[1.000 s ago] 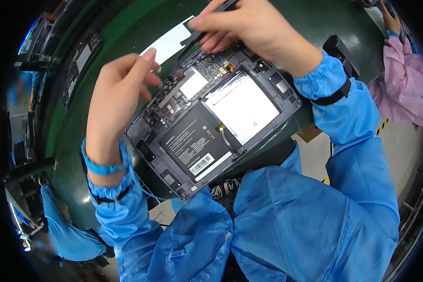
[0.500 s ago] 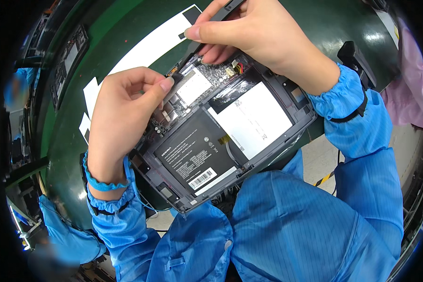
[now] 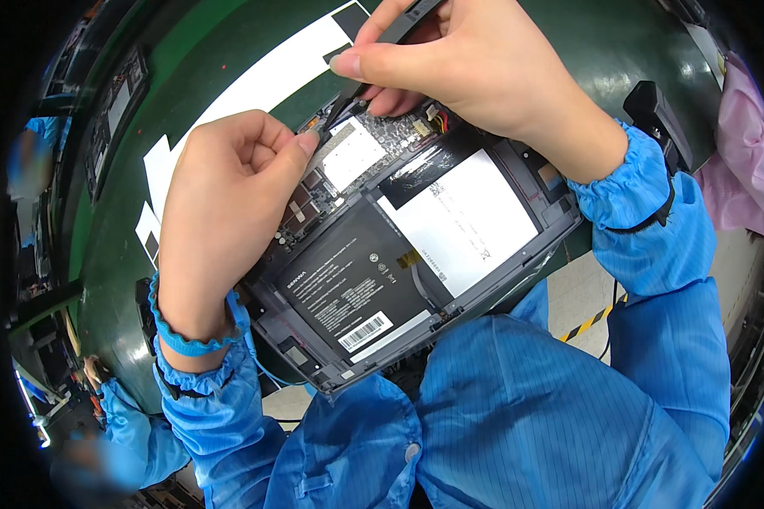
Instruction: The worker is assembling internal laptop components, using tweezers to place small parts and applying adhesive strips on a factory production line.
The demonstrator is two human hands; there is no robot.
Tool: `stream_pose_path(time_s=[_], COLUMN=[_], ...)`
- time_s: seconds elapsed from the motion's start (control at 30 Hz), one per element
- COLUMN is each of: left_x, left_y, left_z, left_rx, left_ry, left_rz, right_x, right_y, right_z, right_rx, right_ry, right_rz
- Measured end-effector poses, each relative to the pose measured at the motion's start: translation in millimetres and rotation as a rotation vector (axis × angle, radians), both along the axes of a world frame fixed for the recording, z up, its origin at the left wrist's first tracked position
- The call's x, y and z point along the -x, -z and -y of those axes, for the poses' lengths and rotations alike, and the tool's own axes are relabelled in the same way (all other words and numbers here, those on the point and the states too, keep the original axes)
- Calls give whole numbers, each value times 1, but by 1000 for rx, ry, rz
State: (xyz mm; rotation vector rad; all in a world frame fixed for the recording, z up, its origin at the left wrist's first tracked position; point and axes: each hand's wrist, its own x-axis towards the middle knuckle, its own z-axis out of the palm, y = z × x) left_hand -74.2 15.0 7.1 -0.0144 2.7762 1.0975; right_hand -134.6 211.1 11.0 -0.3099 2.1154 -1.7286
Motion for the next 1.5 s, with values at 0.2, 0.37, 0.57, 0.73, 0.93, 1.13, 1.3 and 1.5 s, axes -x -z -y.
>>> stream_pose_path(time_s=[0.2,0.37,0.57,0.73,0.93,1.13,1.3,1.5], left_x=[3,7,14,21,30,43,37,-30], left_y=[-1,-2,-16,-12,-10,-7,-19,-62], left_z=[-1,-2,-2,4,9,13,8,38], left_rx=[40,33,166,170,128,49,100,38], left_ry=[4,-44,-80,-46,-2,28,104,-43], left_rz=[-16,39,162,190,252,413,383,84], right_x=[5,2,6,7,8,8,12,15], right_y=[4,-1,3,25,28,17,29,30], right_z=[-4,-1,-3,-11,-10,-5,-6,-9], right_rx=[-20,-70,-9,12,79,282,257,361], right_ry=[-39,-33,-83,-112,-45,137,39,51], right_rz=[-38,-134,1,-168,-218,-25,-277,-151])
